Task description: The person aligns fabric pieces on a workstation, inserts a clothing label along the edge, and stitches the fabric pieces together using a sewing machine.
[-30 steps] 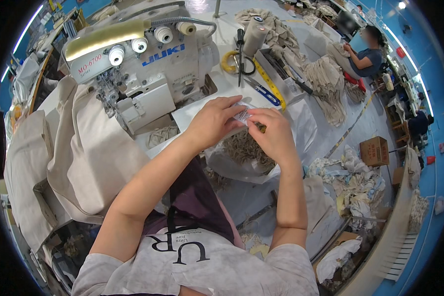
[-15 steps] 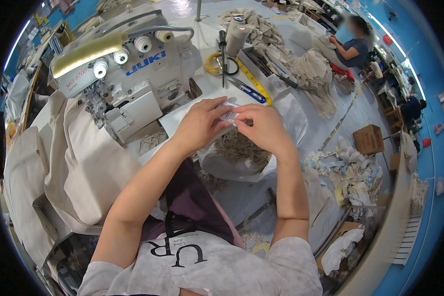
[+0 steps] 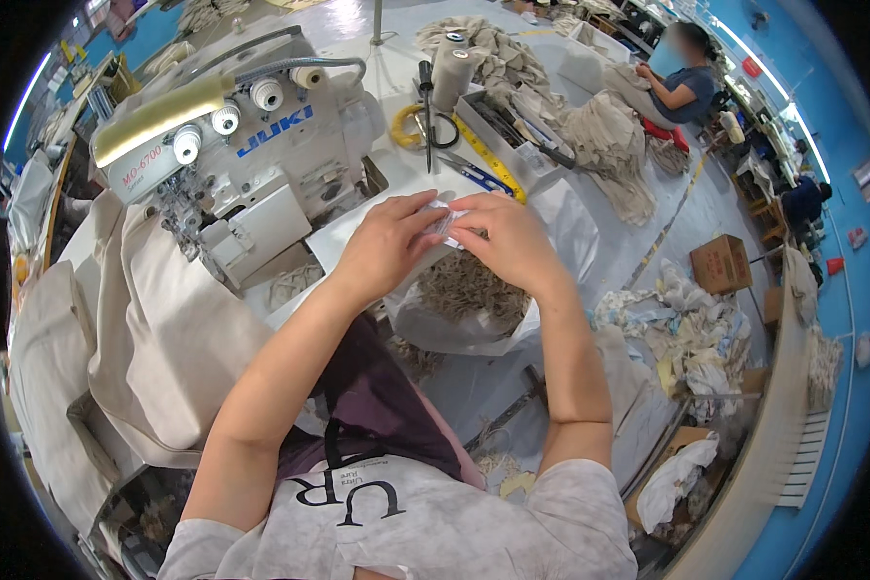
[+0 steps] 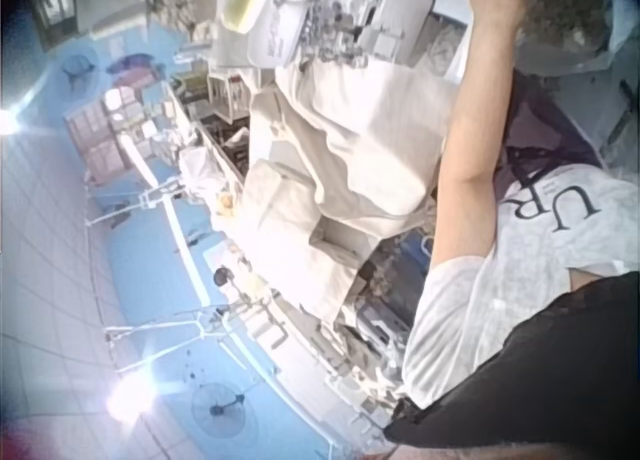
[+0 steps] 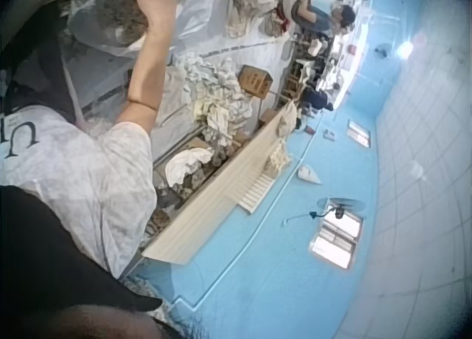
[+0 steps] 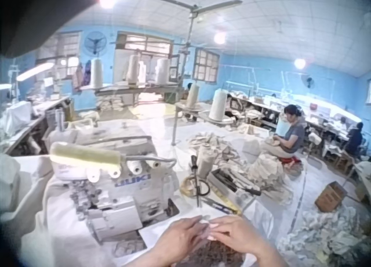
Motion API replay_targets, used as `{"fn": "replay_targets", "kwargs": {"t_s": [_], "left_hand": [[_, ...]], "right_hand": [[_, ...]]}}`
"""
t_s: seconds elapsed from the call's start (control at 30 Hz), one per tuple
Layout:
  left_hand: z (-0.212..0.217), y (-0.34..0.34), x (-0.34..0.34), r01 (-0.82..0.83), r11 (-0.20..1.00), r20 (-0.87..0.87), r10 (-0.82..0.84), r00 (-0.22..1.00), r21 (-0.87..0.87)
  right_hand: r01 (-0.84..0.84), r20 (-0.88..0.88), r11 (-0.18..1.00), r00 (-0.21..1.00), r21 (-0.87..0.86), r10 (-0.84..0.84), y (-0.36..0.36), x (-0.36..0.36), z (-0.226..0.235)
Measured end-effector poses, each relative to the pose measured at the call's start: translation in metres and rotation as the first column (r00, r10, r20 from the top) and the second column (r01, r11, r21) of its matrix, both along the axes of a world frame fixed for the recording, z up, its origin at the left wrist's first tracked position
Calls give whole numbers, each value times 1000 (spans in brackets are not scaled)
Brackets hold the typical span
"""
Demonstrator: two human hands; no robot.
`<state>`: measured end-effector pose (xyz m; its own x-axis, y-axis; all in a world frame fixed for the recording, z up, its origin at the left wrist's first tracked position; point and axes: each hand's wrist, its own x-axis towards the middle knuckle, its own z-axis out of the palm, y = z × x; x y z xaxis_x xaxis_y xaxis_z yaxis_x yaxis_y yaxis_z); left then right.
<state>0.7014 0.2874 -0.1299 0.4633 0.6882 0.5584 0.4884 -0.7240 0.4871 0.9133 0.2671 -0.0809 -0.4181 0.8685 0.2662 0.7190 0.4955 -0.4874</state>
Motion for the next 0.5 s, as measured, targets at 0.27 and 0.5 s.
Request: {"fn": "replay_targets", "kwargs": {"t_s": [0.27, 0.5], "left_hand": [[-2, 1, -1, -14, 1000, -3, 14, 1000, -6], [-4, 0, -1, -21, 1000, -27, 21, 999, 13]], "right_hand": [[-38, 4, 994, 999, 99, 38, -3, -2, -5], [-6, -96, 983, 995, 182, 24, -3, -8, -11]]}}
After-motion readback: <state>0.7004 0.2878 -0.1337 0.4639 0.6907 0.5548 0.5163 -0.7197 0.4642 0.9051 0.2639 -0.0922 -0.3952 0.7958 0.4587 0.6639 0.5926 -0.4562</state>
